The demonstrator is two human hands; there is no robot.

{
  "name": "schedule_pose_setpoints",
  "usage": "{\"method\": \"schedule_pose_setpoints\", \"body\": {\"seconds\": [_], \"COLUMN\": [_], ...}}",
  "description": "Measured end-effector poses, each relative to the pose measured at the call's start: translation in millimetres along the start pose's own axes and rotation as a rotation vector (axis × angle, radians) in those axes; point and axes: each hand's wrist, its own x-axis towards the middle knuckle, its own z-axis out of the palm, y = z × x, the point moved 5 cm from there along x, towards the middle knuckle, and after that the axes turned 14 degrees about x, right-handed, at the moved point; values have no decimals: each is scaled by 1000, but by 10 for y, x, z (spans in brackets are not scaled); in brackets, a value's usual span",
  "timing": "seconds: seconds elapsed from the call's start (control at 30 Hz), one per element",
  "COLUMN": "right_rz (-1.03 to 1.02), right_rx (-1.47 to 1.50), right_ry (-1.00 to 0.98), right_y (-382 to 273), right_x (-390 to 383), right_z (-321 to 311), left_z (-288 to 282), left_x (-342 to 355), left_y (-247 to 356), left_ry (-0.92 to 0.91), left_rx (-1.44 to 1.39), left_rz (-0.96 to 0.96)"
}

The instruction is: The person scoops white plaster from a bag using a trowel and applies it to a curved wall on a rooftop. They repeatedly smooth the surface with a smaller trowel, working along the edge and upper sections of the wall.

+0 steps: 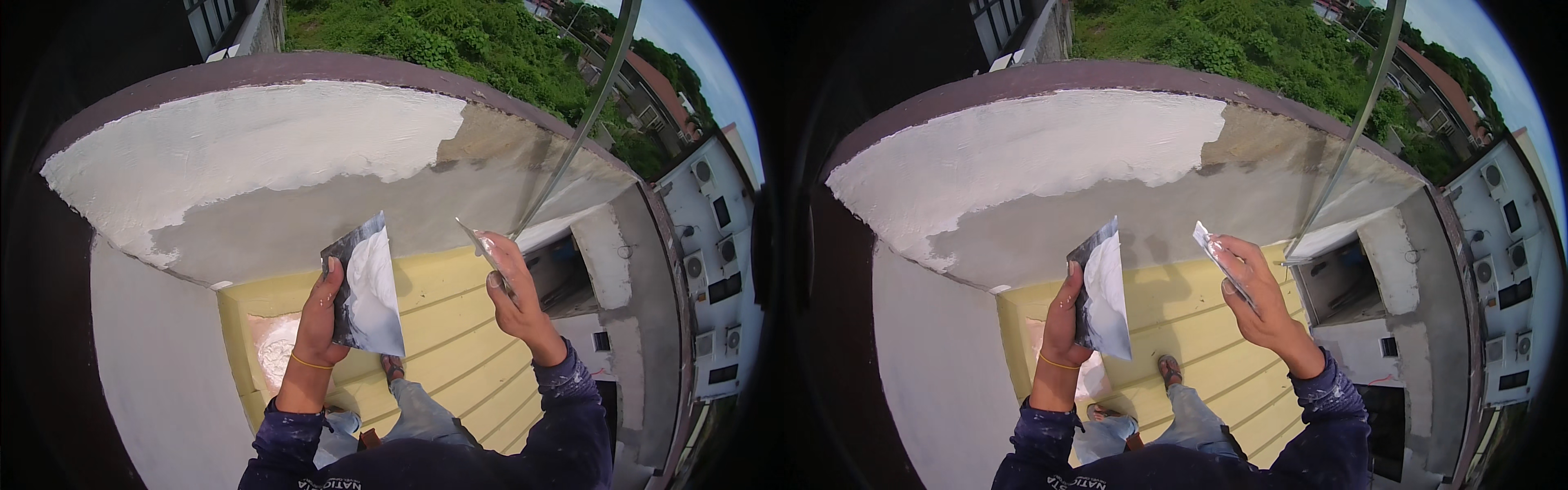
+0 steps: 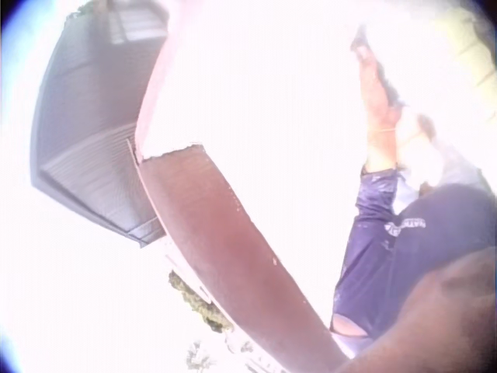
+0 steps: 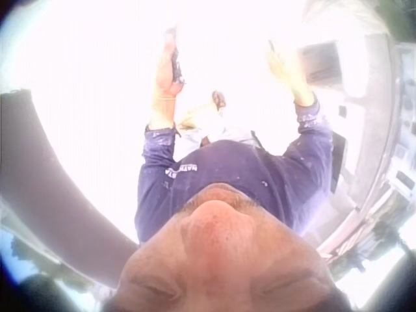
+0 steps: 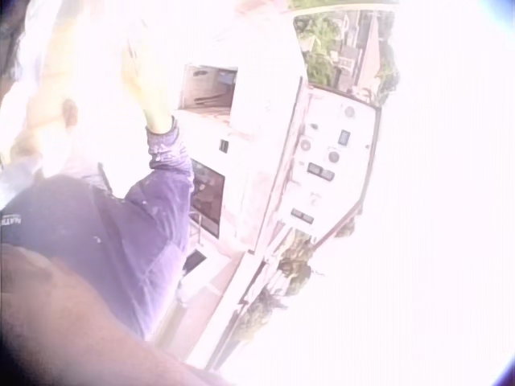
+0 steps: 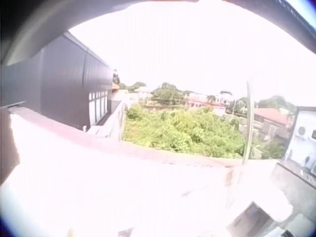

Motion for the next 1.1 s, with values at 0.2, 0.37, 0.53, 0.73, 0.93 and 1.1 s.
{"method": "schedule_pose_setpoints", "body": {"seconds": [0.2, 0.37, 0.53, 0.73, 0.93, 1.1], "right_rz": [623, 808, 559, -154, 80, -2], "right_rx": [1523, 1618, 874, 75, -173, 1], "right_ry": [628, 690, 701, 462, -90, 215], "right_y": [136, 91, -160, -789, -780, -1013], "right_x": [-185, -230, -334, -264, -8, -98], "right_z": [439, 594, 473, 964, 1050, 884], "left_z": [248, 280, 228, 507, 404, 325], "left_x": [-6, -256, -490, -515, -631, -748], "left_y": [-288, -188, 101, 94, 191, 160], "left_ry": [-113, -173, 50, 111, 139, 76], "left_rx": [-89, -101, -127, -208, -174, -191], "left_rz": [-86, -41, 134, 297, 200, 229]}}
